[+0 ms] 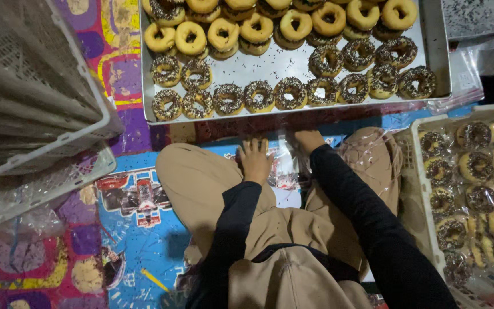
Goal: The person sits on a mat and repeatedly picks donuts from a metal tray, places them into clear plastic bags, and sets the filled bags into a white plastic crate. The donuts include plain and chocolate-sprinkled varieties.
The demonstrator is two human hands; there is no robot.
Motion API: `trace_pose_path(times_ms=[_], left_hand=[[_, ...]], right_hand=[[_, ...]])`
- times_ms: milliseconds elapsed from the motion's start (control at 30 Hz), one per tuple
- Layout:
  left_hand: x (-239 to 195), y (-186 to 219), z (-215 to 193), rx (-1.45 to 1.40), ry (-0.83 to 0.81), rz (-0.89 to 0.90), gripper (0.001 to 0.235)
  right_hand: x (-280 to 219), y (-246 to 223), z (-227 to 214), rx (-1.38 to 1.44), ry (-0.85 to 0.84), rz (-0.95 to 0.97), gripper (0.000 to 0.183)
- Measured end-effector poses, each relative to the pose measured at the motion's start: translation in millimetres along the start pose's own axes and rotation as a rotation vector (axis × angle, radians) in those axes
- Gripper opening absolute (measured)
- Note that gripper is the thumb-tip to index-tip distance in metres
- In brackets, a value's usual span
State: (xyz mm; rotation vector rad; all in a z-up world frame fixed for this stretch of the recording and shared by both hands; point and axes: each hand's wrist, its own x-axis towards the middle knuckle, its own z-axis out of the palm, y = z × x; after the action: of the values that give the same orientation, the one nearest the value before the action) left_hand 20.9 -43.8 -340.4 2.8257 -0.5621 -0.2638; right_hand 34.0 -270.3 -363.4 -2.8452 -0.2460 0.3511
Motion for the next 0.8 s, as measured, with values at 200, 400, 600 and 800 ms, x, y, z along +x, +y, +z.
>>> trace_pose_path(times_ms=[200, 400, 600, 800], left_hand=[[-1.3, 6.9, 15.9, -0.524, 0.243, 0.069, 0.036], [37.4, 27.2, 11.7, -1.4, -0.381, -0.022, 0.052], [42.9, 43.0, -24.2, -1.543, -0.803, -0.003, 0.04], [34.9, 47.4, -91.7, -1.539, -0.455, 0.388, 0.041]], right_hand=[[-22.6, -10.7, -33.1, 0.044, 0.089, -0.075, 0.023], [-79.0, -28.9, -98.8, 0.223, 0.299, -0.263, 0.032], [-108.5, -39.8, -160.8, 0.379, 0.303, -0.192, 0.033], [-118.2, -54.0, -209.1, 1.12, 0.288, -0.068, 0.054]])
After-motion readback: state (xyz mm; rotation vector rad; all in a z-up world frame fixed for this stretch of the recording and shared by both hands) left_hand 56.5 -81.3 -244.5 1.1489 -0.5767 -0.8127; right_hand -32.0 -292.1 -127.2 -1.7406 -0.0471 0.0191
